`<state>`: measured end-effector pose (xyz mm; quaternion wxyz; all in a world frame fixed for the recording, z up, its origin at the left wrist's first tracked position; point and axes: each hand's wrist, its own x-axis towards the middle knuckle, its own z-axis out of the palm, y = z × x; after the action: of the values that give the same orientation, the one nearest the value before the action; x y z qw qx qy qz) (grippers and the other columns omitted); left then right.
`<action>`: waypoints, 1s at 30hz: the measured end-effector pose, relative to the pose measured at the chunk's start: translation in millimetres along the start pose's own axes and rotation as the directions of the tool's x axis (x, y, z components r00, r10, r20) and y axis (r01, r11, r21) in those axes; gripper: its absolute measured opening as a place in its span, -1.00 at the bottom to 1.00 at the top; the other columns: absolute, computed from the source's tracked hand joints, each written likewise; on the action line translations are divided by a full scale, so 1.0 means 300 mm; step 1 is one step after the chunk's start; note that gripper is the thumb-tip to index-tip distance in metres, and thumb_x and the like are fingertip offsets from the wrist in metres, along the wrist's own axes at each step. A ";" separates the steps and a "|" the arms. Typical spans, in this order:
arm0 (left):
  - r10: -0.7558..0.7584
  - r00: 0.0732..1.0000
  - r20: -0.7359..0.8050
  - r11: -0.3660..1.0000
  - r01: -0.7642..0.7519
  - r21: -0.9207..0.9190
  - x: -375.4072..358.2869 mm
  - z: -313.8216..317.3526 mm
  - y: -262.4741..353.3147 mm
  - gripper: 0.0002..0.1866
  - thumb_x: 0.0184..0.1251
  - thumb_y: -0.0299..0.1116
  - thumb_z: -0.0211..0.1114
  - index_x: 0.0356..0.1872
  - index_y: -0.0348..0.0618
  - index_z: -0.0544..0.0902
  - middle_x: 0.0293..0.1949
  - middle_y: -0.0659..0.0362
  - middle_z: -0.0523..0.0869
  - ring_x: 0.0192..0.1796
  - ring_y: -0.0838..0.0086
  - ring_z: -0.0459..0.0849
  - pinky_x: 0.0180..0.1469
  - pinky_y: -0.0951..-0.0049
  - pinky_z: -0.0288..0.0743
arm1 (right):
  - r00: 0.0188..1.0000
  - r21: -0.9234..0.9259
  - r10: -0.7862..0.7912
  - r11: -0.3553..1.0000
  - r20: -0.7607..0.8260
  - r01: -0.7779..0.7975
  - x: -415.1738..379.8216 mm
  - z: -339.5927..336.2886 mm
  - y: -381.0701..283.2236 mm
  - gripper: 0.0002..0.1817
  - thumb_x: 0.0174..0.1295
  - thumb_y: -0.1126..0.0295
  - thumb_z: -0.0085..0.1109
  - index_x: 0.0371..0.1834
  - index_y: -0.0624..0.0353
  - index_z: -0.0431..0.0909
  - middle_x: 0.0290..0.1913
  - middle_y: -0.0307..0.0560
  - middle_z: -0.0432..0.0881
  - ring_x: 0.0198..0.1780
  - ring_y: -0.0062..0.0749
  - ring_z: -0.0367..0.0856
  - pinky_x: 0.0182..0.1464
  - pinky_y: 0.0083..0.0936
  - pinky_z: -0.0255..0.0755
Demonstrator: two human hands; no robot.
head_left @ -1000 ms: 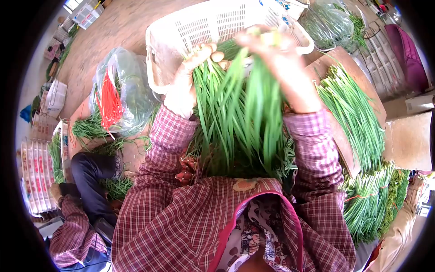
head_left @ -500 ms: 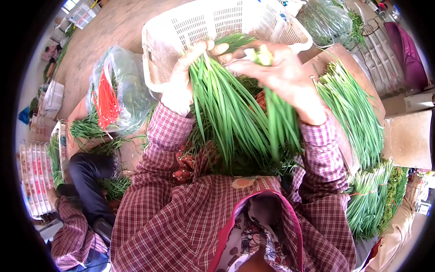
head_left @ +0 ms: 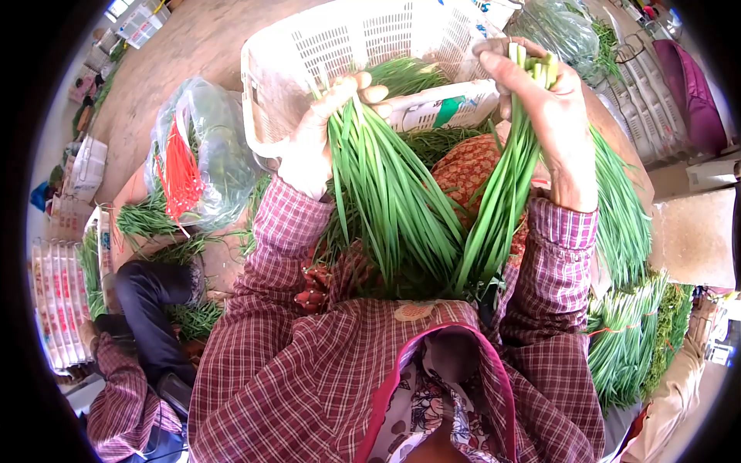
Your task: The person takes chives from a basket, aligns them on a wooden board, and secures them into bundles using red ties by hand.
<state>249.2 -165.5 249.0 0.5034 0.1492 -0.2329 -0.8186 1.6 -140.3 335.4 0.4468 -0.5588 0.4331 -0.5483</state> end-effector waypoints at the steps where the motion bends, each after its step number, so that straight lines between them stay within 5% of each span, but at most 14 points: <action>1: 0.001 1.000 0.000 1.000 -0.001 -0.001 -0.001 0.004 -0.001 -0.72 0.30 -0.35 0.35 -0.03 -0.21 0.60 -0.10 0.01 0.71 -0.10 0.25 0.74 -0.08 0.30 0.72 | 0.999 -0.176 -0.030 0.984 -0.013 0.027 0.013 -0.004 0.017 -0.80 0.20 0.23 0.37 -0.30 0.14 0.70 -0.64 -0.37 0.54 -0.60 -0.76 0.46 -0.53 -0.72 0.35; 4: 0.029 1.000 -0.005 0.997 -0.029 0.074 0.006 0.049 -0.010 -0.62 0.39 -0.27 0.27 0.13 -0.24 0.52 -0.06 -0.01 0.69 -0.10 0.26 0.74 -0.07 0.31 0.73 | 0.991 -0.448 -0.076 0.886 0.106 0.116 0.018 0.036 0.063 -0.70 0.21 0.13 0.35 -0.26 0.17 0.70 -0.55 -0.25 0.63 -0.53 -0.58 0.55 -0.38 -0.50 0.48; 7: -0.017 0.990 0.140 0.999 0.011 0.042 0.011 0.070 -0.007 -0.52 0.54 -0.14 0.05 0.28 -0.27 0.39 0.00 -0.02 0.65 -0.08 0.31 0.73 -0.07 0.37 0.73 | 0.966 -0.364 -0.071 0.918 0.248 0.161 0.011 0.120 0.041 -0.63 0.17 0.07 0.37 -0.20 0.17 0.70 -0.41 -0.13 0.72 -0.46 -0.50 0.61 -0.30 -0.46 0.52; 8: -0.020 0.990 0.142 0.999 0.014 0.044 0.016 0.064 -0.016 -0.52 0.54 -0.14 0.05 0.28 -0.27 0.39 0.00 -0.02 0.65 -0.08 0.31 0.73 -0.07 0.37 0.73 | 0.955 -0.254 -0.006 0.964 0.295 0.084 0.005 0.149 0.017 -0.57 0.14 0.04 0.37 -0.13 0.19 0.69 -0.42 -0.13 0.71 -0.46 -0.47 0.62 -0.29 -0.46 0.52; 11: 0.075 0.997 -0.027 0.986 -0.070 0.149 0.028 0.124 -0.046 -0.49 0.54 -0.07 0.03 0.28 -0.27 0.39 0.01 -0.01 0.63 -0.10 0.32 0.73 -0.13 0.35 0.75 | 0.930 -0.359 0.013 0.924 0.367 0.129 0.062 0.174 0.080 -0.57 0.17 0.08 0.35 -0.07 0.19 0.68 -0.39 -0.12 0.71 -0.45 -0.51 0.61 -0.30 -0.53 0.50; 14: 0.033 0.994 0.107 0.984 -0.052 0.172 0.011 0.096 -0.033 -0.48 0.55 -0.06 0.02 0.28 -0.28 0.39 0.05 -0.01 0.62 -0.08 0.33 0.72 -0.09 0.37 0.73 | 0.912 -0.272 -0.045 0.947 0.408 0.168 0.079 0.173 0.123 -0.61 0.16 0.15 0.36 -0.04 0.16 0.68 -0.35 -0.17 0.71 -0.43 -0.60 0.58 -0.32 -0.58 0.47; 16: 0.050 0.988 0.148 0.977 -0.079 0.197 0.007 0.101 -0.037 -0.48 0.51 -0.09 0.09 0.27 -0.29 0.41 0.06 0.02 0.62 -0.02 0.36 0.70 -0.05 0.38 0.72 | 0.916 -0.094 0.040 0.996 0.400 -0.002 0.064 0.153 0.130 -0.64 0.14 0.22 0.37 -0.04 0.12 0.68 -0.32 -0.25 0.70 -0.40 -0.66 0.57 -0.32 -0.63 0.45; 18: 0.070 0.980 0.184 0.946 -0.124 0.298 0.008 0.094 -0.043 -0.49 0.44 -0.18 0.17 0.27 -0.28 0.43 0.10 0.04 0.62 0.02 0.41 0.68 -0.01 0.42 0.70 | 0.930 -0.119 0.082 0.992 0.358 -0.042 0.062 0.144 0.144 -0.64 0.12 0.23 0.39 -0.04 0.15 0.68 -0.34 -0.28 0.69 -0.41 -0.67 0.55 -0.33 -0.62 0.45; 23: 0.191 0.975 -0.115 0.903 -0.128 0.410 -0.030 0.060 -0.080 -0.63 0.18 -0.51 0.35 0.06 -0.22 0.62 -0.10 0.22 0.75 -0.03 0.53 0.67 0.11 0.44 0.55 | 0.967 -0.150 0.079 0.988 0.244 -0.043 0.054 0.138 0.167 -0.64 0.14 0.22 0.39 -0.10 0.25 0.66 -0.46 -0.28 0.64 -0.51 -0.71 0.50 -0.44 -0.64 0.40; 27: 0.068 0.978 -0.199 0.969 -0.017 0.246 -0.035 0.089 -0.076 -0.71 0.20 -0.50 0.35 -0.02 -0.22 0.67 -0.13 0.19 0.75 -0.09 0.51 0.70 0.07 0.44 0.58 | 0.974 -0.063 0.006 0.998 0.225 0.009 0.043 0.138 0.158 -0.66 0.13 0.23 0.38 -0.14 0.25 0.66 -0.47 -0.30 0.63 -0.50 -0.72 0.49 -0.43 -0.64 0.38; 30: 0.122 0.964 -0.235 0.974 -0.070 0.217 -0.030 0.059 -0.088 -0.71 0.21 -0.50 0.34 -0.03 -0.24 0.67 -0.14 0.16 0.76 -0.12 0.48 0.72 0.04 0.43 0.62 | 0.978 -0.072 0.023 0.997 0.209 -0.008 0.050 0.113 0.161 -0.68 0.14 0.23 0.36 -0.17 0.24 0.67 -0.46 -0.31 0.62 -0.50 -0.73 0.47 -0.40 -0.65 0.36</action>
<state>224.8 -143.3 250.2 0.5493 0.2897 -0.2595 -0.7396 36.2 -164.9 291.5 0.4742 -0.6253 0.4072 -0.4672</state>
